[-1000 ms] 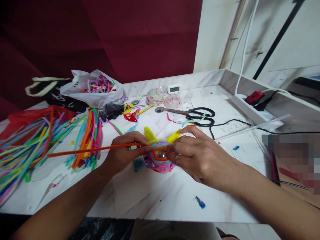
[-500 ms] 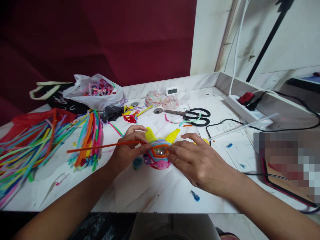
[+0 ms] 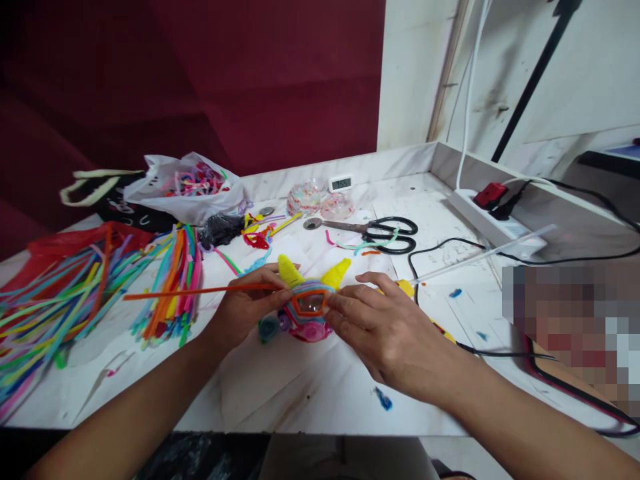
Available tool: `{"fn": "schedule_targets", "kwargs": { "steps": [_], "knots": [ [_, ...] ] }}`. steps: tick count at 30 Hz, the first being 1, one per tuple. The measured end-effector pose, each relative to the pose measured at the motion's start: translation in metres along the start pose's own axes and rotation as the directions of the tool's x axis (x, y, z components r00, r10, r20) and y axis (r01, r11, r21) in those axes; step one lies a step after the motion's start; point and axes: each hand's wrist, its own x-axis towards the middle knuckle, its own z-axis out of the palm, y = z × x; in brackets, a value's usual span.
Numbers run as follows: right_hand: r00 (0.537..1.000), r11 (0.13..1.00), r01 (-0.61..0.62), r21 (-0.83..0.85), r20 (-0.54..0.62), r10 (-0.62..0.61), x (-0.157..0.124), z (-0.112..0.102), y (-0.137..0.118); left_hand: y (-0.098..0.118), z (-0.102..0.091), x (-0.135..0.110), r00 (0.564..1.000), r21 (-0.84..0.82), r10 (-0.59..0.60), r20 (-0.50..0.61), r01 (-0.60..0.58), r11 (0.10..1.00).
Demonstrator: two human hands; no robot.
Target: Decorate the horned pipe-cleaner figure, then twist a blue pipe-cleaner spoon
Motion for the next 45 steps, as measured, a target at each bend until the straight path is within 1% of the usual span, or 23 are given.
{"fn": "schedule_targets", "kwargs": {
  "steps": [4, 11, 17, 25, 31, 35, 39, 43, 45],
  "knots": [
    [1.000, 1.000, -0.009, 0.005, -0.019, 0.009, 0.0013, 0.0023, -0.0010, -0.0004, -0.0018, -0.0007, 0.995, -0.040, -0.100, 0.017, 0.100, 0.994],
    [1.000, 1.000, -0.012, -0.005, -0.026, 0.012, -0.0008, 0.0046, -0.0020, -0.0038, -0.0023, -0.0018, 0.989, -0.053, -0.144, 0.012, 0.145, 0.988],
    [0.997, 1.000, -0.007, -0.017, -0.078, 0.006, 0.0018, 0.0049, -0.0052, -0.0023, -0.0037, -0.0024, 0.992, -0.011, -0.125, 0.018, 0.125, 0.992],
    [0.997, 1.000, -0.004, 0.011, -0.082, 0.005, 0.0041, 0.0056, -0.0046, -0.0014, -0.0026, -0.0032, 0.994, 0.000, -0.110, -0.004, 0.110, 0.994],
    [0.995, 1.000, 0.001, 0.025, -0.101, 0.002, 0.0044, 0.0072, -0.0041, -0.0053, -0.0031, -0.0040, 0.998, 0.050, -0.064, -0.009, 0.064, 0.997],
    [0.994, 1.000, 0.000, 0.001, -0.107, 0.000, 0.0045, 0.0066, -0.0048, -0.0058, -0.0043, -0.0041, 0.999, 0.082, -0.033, -0.018, 0.035, 0.996],
    [0.995, 1.000, -0.008, -0.015, -0.096, 0.007, 0.0045, 0.0066, -0.0062, -0.0068, -0.0059, -0.0042, 1.000, 0.105, -0.013, -0.003, 0.013, 0.994],
    [0.993, 0.997, -0.019, -0.079, -0.118, 0.009, 0.0050, 0.0085, -0.0067, -0.0076, -0.0072, -0.0043, 1.000, 0.109, 0.014, -0.004, -0.013, 0.994],
    [0.994, 0.995, -0.032, -0.100, -0.108, 0.021, 0.0062, 0.0074, -0.0061, -0.0072, -0.0076, -0.0046, 1.000, 0.103, 0.011, 0.004, -0.011, 0.995]
  ]
}}
